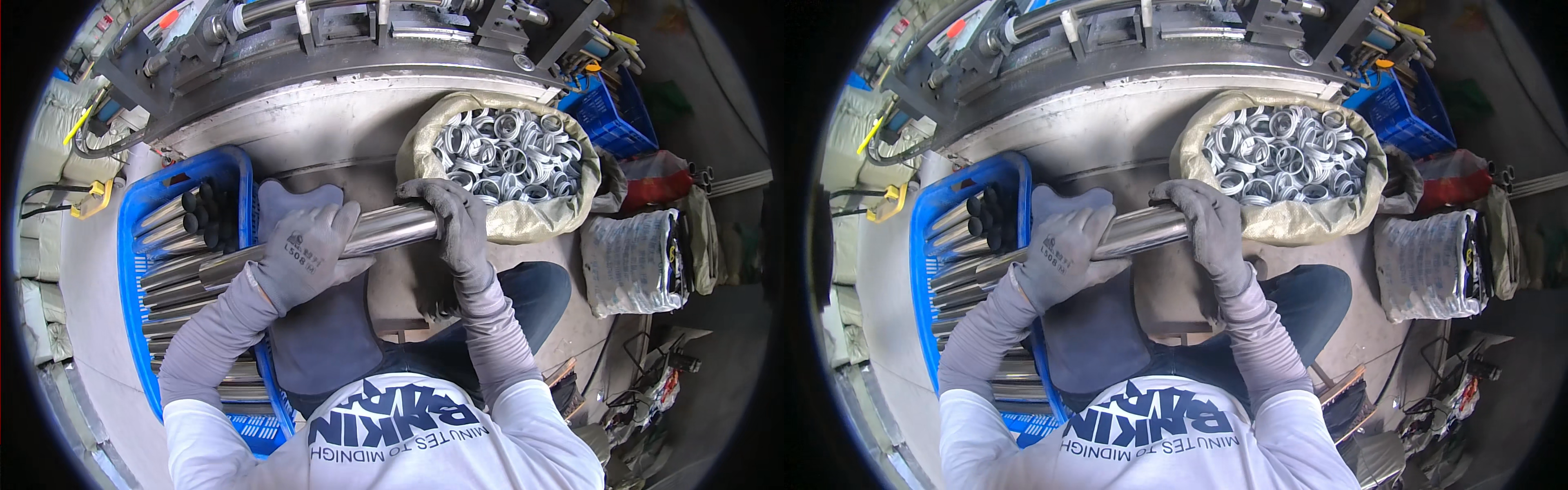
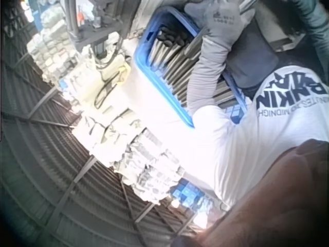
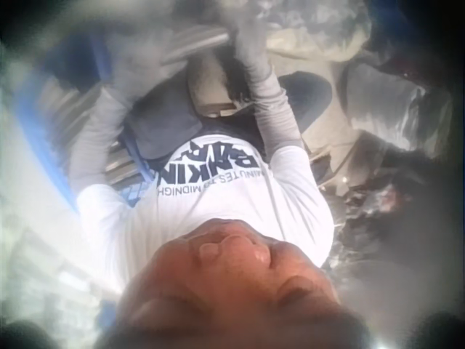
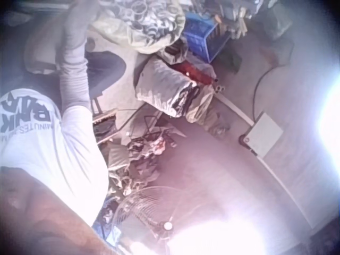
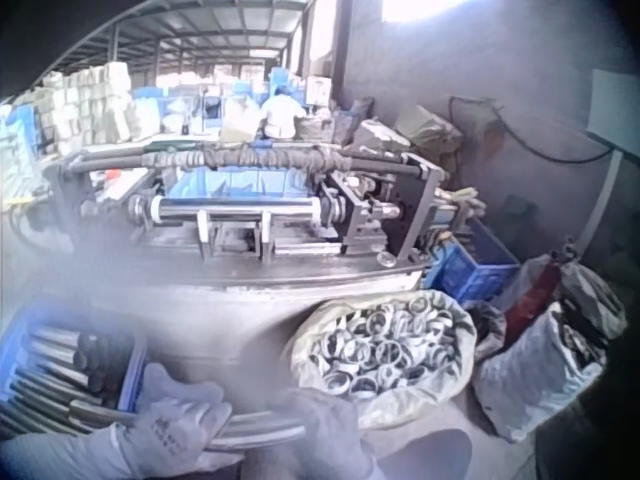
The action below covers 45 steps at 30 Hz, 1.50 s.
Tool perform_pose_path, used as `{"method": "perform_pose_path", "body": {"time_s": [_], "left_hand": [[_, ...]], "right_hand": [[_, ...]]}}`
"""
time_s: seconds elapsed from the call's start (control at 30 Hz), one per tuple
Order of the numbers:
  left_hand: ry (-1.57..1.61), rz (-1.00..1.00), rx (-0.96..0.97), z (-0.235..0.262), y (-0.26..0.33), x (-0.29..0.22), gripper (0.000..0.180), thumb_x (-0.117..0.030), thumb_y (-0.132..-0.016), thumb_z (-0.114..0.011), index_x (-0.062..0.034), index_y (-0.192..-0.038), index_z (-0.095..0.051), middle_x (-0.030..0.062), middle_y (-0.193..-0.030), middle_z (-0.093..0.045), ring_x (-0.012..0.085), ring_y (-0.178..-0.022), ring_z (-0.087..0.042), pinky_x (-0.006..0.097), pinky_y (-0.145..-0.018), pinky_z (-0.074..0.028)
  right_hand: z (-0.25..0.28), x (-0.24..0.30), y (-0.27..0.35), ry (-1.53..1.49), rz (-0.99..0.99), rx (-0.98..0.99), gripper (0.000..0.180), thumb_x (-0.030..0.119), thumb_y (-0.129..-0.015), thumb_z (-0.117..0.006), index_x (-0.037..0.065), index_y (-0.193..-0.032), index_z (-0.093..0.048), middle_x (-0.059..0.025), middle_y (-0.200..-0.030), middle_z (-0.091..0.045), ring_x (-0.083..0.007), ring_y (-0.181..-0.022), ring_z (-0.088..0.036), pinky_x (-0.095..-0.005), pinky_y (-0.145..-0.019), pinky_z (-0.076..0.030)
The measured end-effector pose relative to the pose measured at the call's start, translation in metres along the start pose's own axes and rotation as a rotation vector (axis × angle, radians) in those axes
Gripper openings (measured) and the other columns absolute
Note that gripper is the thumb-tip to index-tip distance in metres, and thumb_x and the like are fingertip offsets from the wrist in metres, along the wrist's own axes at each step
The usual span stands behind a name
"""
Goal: The person repeatedly takes metal pipes from a crate and metal rings from a sack, fits a ring onto each pipe, and loads the pipe into a machine.
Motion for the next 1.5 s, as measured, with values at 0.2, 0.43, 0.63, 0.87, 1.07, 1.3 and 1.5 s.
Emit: {"method": "perform_pose_path", "body": {"time_s": [0.2,0.43,0.63,0.87,1.07,1.3,1.5], "left_hand": [[-0.124,-0.088,-0.056,-0.004,-0.004,0.006,0.062,-0.053,-0.082,-0.082,-0.0048,-0.113,-0.060,0.0108,-0.092,-0.067,0.0260,-0.083,-0.071,0.036,-0.073,-0.056],[-0.073,-0.276,-0.341,0.003,0.001,-0.026,0.065,-0.037,-0.082,-0.086,-0.0005,-0.129,-0.059,0.0156,-0.107,-0.068,0.0328,-0.095,-0.069,0.042,-0.087,-0.057],[1.232,0.358,-0.185,-0.040,0.061,-0.014,0.054,-0.029,-0.099,-0.076,0.0008,-0.140,-0.057,0.0126,-0.123,-0.070,0.0260,-0.113,-0.068,0.042,-0.101,-0.055],[1.001,-0.050,-1.138,0.072,-0.005,0.025,0.039,-0.016,-0.109,-0.060,-0.0016,-0.145,-0.058,0.0221,-0.143,-0.062,0.0282,-0.123,-0.068,0.039,-0.106,-0.057],[0.465,0.214,-0.397,0.085,-0.002,-0.007,0.048,-0.004,-0.085,-0.079,-0.0013,-0.130,-0.063,0.0098,-0.102,-0.069,0.0214,-0.096,-0.069,0.037,-0.082,-0.056],[0.028,0.177,-0.228,0.002,0.005,0.003,0.060,-0.024,-0.072,-0.078,-0.0061,-0.128,-0.065,0.0149,-0.099,-0.066,0.0364,-0.092,-0.066,0.046,-0.082,-0.052],[0.062,0.140,-0.281,0.004,0.006,0.007,0.060,-0.024,-0.072,-0.079,-0.0054,-0.127,-0.065,0.0157,-0.100,-0.066,0.0367,-0.092,-0.067,0.047,-0.082,-0.053]], "right_hand": [[-0.013,-0.018,0.002,0.023,-0.096,0.024,0.039,0.024,-0.108,-0.049,-0.005,-0.109,-0.075,-0.0119,-0.101,-0.076,-0.0186,-0.096,-0.071,-0.0311,-0.092,-0.054],[-0.004,-0.029,0.009,-0.248,-0.288,-0.131,0.030,0.017,-0.107,-0.053,-0.003,-0.108,-0.075,-0.0068,-0.093,-0.074,-0.0119,-0.085,-0.067,-0.0259,-0.078,-0.053],[0.038,-0.036,0.009,0.390,0.207,-0.164,0.034,0.021,-0.101,-0.050,0.000,-0.111,-0.074,-0.0152,-0.092,-0.073,-0.0284,-0.084,-0.071,-0.0360,-0.076,-0.057],[0.060,-0.023,-0.040,-0.052,-0.047,-0.273,0.033,0.020,-0.098,-0.074,0.003,-0.127,-0.072,-0.0191,-0.120,-0.072,-0.0358,-0.109,-0.070,-0.0427,-0.095,-0.056],[0.096,-0.066,-0.043,1.314,0.075,0.291,0.025,0.024,-0.084,-0.076,0.013,-0.107,-0.079,-0.0123,-0.132,-0.068,-0.0351,-0.121,-0.064,-0.0435,-0.098,-0.056],[0.103,-0.071,-0.031,0.864,0.048,0.119,0.022,0.019,-0.086,-0.077,0.006,-0.103,-0.081,-0.0160,-0.134,-0.069,-0.0310,-0.122,-0.066,-0.0404,-0.102,-0.054],[0.095,-0.056,-0.003,-0.439,-0.049,-0.103,0.049,0.011,-0.096,-0.067,-0.002,-0.144,-0.061,-0.0174,-0.124,-0.072,-0.0235,-0.107,-0.072,-0.0323,-0.094,-0.058]]}}
Point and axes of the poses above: each hand's wrist, its own y-axis away from the middle knuckle, its own z-axis out of the back of the hand, x = y × z, the point moved 1 cm from there along -y, towards the middle knuckle
